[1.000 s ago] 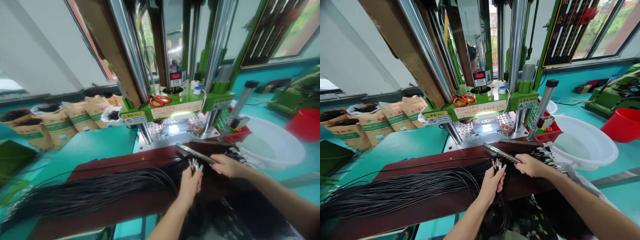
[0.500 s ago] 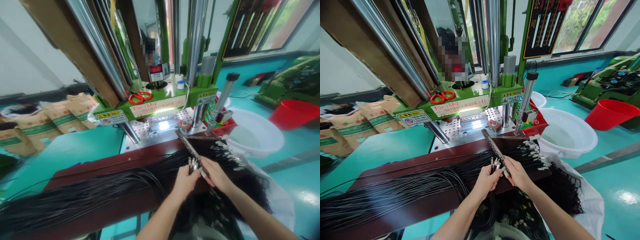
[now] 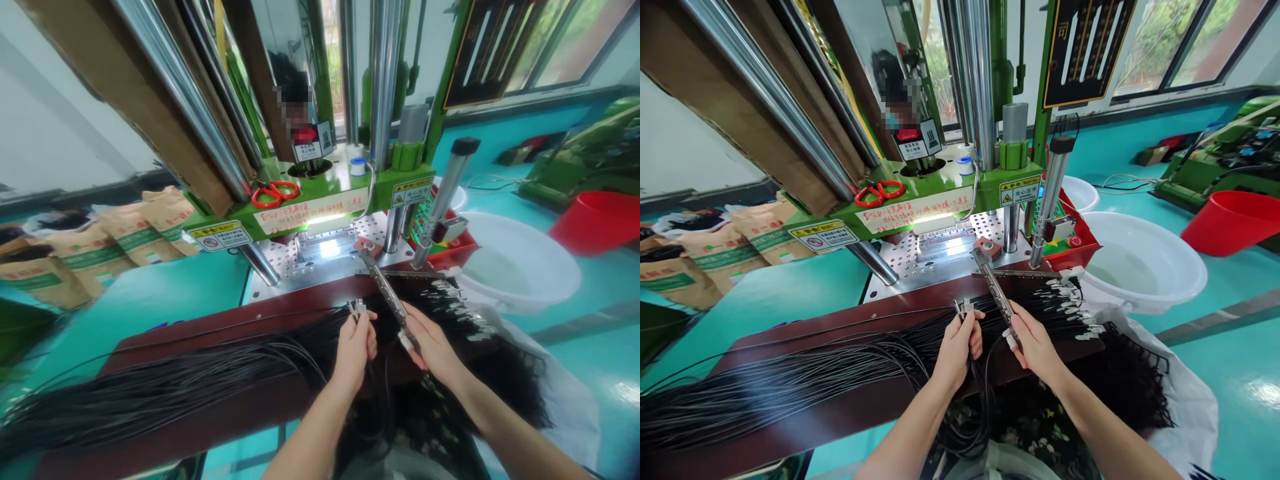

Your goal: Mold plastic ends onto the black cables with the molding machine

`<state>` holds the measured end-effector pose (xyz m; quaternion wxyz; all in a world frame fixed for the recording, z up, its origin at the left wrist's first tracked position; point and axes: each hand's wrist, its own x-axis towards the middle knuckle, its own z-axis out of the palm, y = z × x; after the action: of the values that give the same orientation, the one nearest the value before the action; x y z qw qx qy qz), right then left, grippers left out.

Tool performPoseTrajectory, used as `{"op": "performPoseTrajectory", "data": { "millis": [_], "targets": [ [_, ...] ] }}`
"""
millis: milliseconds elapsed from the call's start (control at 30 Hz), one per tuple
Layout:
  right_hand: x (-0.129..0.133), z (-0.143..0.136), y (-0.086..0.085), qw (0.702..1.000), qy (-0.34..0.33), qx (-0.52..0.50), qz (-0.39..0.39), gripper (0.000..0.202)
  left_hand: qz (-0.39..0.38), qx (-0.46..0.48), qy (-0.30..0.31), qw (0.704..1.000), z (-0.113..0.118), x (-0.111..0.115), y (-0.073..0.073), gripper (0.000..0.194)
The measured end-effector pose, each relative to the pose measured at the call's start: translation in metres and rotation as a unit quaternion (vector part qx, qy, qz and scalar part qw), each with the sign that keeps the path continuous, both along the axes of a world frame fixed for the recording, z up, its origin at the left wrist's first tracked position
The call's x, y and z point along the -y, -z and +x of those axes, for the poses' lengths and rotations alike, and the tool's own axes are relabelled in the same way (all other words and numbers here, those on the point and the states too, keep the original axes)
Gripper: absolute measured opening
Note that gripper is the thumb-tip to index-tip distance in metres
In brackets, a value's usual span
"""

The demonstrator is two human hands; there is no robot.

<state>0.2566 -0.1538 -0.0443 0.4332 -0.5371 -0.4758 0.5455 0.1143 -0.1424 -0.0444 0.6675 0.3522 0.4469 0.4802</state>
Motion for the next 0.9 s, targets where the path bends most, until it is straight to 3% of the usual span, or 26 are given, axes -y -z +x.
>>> {"op": "performPoseTrajectory", "data": {
  "millis": [100,233,500,700,800,900],
  "targets": [
    [-0.001,0.002,0.001,1.0,-0.012,-0.001,-0.008,0.053,-0.036,-0.011,0.027,0.999,0.005,0.001,0.002,0.035],
    [-0.003,0.004,0.004,0.999,-0.048,0.01,-0.004,0.052,-0.011,-0.053,0.077,0.996,0.01,0.002,0.006,0.035],
    [-0.004,0.004,0.002,0.996,-0.082,0.037,-0.007,0.053,-0.043,-0.045,0.069,0.996,0.006,-0.003,0.003,0.04],
    [-0.003,0.0,0.003,0.994,-0.095,0.05,0.02,0.053,0.018,-0.094,0.026,0.995,0.005,-0.001,0.01,0.035],
    [-0.003,0.002,0.004,0.997,-0.08,0.023,0.004,0.051,0.05,-0.106,-0.046,0.992,0.006,-0.002,0.008,0.034],
    [-0.003,0.006,0.006,0.999,-0.032,0.006,-0.005,0.049,0.024,-0.053,-0.12,0.991,0.005,-0.003,0.001,0.034]
  ]
}}
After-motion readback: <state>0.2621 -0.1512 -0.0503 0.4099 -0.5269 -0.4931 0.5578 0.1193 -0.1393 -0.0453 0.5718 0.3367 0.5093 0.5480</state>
